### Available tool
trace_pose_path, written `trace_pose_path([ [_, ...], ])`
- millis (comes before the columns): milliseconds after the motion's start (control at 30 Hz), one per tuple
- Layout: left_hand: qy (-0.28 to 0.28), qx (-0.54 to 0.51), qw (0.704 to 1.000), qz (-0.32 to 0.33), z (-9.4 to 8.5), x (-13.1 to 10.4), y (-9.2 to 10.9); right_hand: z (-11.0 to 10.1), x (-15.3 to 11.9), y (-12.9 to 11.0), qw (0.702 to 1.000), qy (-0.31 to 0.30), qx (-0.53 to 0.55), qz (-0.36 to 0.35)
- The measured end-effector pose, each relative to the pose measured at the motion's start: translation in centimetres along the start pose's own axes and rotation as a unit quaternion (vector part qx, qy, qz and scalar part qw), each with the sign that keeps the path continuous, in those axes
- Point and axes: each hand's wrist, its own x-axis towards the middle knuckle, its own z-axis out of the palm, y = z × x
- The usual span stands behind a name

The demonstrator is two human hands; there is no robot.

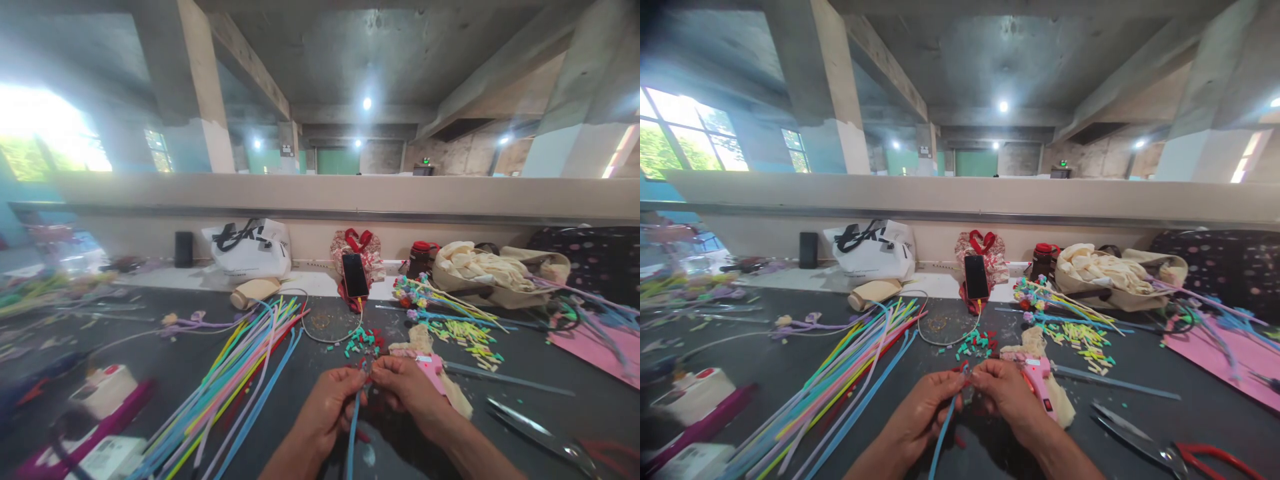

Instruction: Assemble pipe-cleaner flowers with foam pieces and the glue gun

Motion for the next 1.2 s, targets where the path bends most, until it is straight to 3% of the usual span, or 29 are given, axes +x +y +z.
trace_pose_path([
  [367, -0.013, -0.036, 0.999, -0.008, 0.1, -0.3, 0.0, -0.1, 0.1, -0.3, 0.999, 0.036, -0.025, -0.023],
  [567, -0.036, -0.095, 0.994, -0.044, -0.5, 0.1, 0.3, -0.8, -0.3, -1.6, 0.976, 0.126, -0.120, -0.132],
  [767, -0.024, -0.100, 0.994, -0.047, -0.3, -0.1, 0.2, -0.3, -0.6, -1.7, 0.952, 0.063, -0.214, -0.209],
  [1033, -0.014, -0.002, 1.000, -0.009, 0.2, -0.6, 0.7, -1.6, -1.1, -2.9, 0.947, 0.056, -0.216, -0.229],
  [1200, -0.002, 0.048, 0.998, -0.038, 0.3, -0.9, 0.9, -2.0, -1.2, -3.4, 0.942, 0.030, -0.212, -0.258],
])
